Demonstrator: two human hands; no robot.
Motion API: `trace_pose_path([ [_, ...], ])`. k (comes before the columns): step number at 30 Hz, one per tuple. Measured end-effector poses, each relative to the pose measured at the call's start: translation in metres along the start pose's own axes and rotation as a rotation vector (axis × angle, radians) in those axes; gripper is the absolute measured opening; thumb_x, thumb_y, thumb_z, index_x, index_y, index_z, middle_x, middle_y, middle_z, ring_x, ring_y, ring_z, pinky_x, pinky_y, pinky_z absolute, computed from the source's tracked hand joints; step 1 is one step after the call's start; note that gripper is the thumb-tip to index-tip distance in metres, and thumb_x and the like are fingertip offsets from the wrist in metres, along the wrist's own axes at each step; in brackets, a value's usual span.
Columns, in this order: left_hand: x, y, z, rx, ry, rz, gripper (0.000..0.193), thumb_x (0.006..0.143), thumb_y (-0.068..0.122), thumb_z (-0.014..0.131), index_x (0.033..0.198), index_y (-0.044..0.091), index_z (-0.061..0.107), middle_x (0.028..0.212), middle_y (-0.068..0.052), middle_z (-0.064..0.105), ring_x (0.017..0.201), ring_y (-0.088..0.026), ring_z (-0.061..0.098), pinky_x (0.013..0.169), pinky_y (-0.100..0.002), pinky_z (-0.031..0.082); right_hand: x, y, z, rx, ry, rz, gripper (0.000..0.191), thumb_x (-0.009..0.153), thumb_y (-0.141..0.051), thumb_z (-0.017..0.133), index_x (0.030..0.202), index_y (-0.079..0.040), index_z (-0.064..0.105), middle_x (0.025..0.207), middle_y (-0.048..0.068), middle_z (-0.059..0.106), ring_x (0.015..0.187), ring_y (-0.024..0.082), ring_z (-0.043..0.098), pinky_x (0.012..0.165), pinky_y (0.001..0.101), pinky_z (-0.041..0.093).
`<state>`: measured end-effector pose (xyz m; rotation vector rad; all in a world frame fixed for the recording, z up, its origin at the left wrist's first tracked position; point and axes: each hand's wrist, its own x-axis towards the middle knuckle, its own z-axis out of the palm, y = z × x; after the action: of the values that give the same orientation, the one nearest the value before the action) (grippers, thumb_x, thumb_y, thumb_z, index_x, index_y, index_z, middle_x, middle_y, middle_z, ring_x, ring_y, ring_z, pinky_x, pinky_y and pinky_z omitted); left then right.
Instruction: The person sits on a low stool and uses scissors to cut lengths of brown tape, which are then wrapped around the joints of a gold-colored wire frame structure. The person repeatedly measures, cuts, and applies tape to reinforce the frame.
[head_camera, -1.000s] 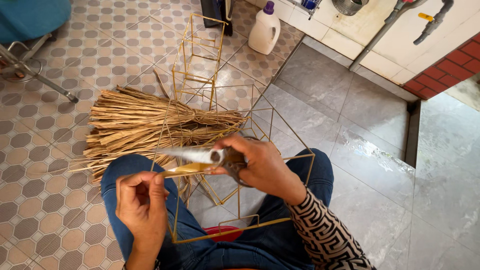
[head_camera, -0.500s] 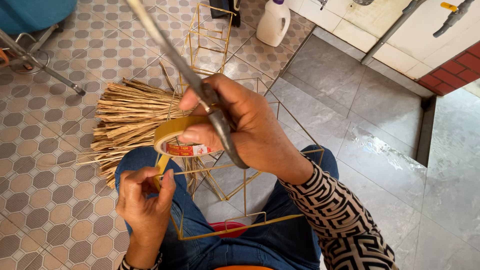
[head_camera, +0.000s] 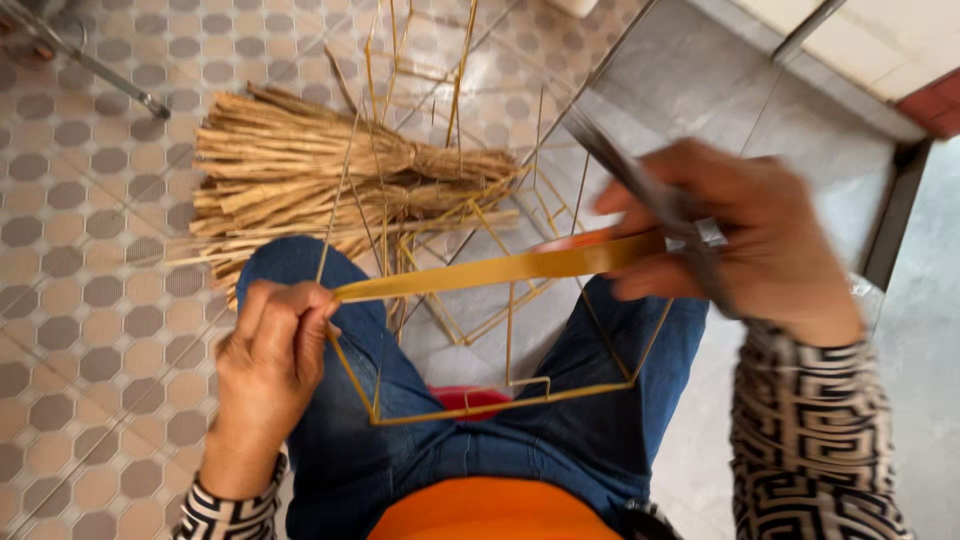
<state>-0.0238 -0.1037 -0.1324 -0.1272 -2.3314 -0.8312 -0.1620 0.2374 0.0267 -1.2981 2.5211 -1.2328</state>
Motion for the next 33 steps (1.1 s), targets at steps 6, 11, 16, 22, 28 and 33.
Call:
trace_pose_path([
  [6, -0.002, -0.005, 0.002, 0.076, -0.060, 0.050, 0.015, 0.103, 0.005, 0.075, 0.107, 0.008, 0.061, 0.099, -0.005, 0.067, 0.075, -0.017, 0.069, 0.065, -0.031, 0.058, -0.070, 0.040, -0.038, -0.007, 0.299, 0.169, 0.038, 0.090, -0.010, 0.082, 0.118, 0.003, 0.060, 0.099, 0.013, 0.071, 0.090, 0.019, 0.076, 0.079, 0.0276, 0.062],
  [11, -0.006, -0.009, 0.009, 0.144, -0.040, 0.123, 0.019, 0.108, 0.007, 0.078, 0.115, 0.008, 0.061, 0.100, -0.005, 0.066, 0.080, -0.020, 0.070, 0.066, -0.029, 0.058, -0.092, 0.055, -0.033, -0.047, 0.337, 0.177, 0.039, 0.087, -0.010, 0.081, 0.116, 0.001, 0.058, 0.102, 0.012, 0.073, 0.090, 0.019, 0.076, 0.073, 0.0252, 0.064],
  [16, -0.009, -0.008, 0.014, 0.120, -0.057, 0.126, 0.018, 0.105, 0.006, 0.074, 0.117, 0.006, 0.060, 0.101, -0.007, 0.066, 0.083, -0.016, 0.073, 0.066, -0.024, 0.059, -0.104, 0.056, -0.030, -0.326, 0.351, 0.138, 0.038, 0.088, -0.009, 0.083, 0.115, 0.005, 0.059, 0.105, 0.016, 0.072, 0.093, 0.020, 0.074, 0.076, 0.0257, 0.061],
  [22, -0.011, -0.005, 0.016, 0.120, -0.043, 0.113, 0.017, 0.109, 0.005, 0.075, 0.116, 0.006, 0.060, 0.102, -0.007, 0.065, 0.085, -0.016, 0.073, 0.068, -0.024, 0.060, -0.110, 0.070, -0.024, -0.292, 0.413, 0.196, 0.045, 0.085, -0.018, 0.088, 0.117, 0.003, 0.063, 0.101, 0.012, 0.073, 0.088, 0.013, 0.072, 0.073, 0.0216, 0.057],
  [28, -0.012, -0.007, 0.016, 0.141, -0.028, 0.128, 0.017, 0.106, 0.007, 0.078, 0.113, 0.006, 0.063, 0.101, -0.007, 0.067, 0.084, -0.017, 0.073, 0.068, -0.026, 0.059, -0.111, 0.096, -0.016, -0.305, 0.465, 0.267, 0.051, 0.079, -0.019, 0.090, 0.117, 0.003, 0.065, 0.085, 0.009, 0.070, 0.078, 0.014, 0.068, 0.066, 0.0236, 0.051],
  [33, -0.008, -0.004, 0.014, 0.163, 0.001, 0.176, 0.017, 0.103, 0.007, 0.083, 0.114, 0.008, 0.070, 0.101, -0.005, 0.066, 0.084, -0.017, 0.069, 0.068, -0.027, 0.056, -0.120, 0.115, -0.009, -0.064, 0.462, 0.192, 0.044, 0.090, -0.020, 0.087, 0.121, 0.001, 0.063, 0.098, 0.006, 0.074, 0.081, 0.010, 0.074, 0.068, 0.0187, 0.059],
])
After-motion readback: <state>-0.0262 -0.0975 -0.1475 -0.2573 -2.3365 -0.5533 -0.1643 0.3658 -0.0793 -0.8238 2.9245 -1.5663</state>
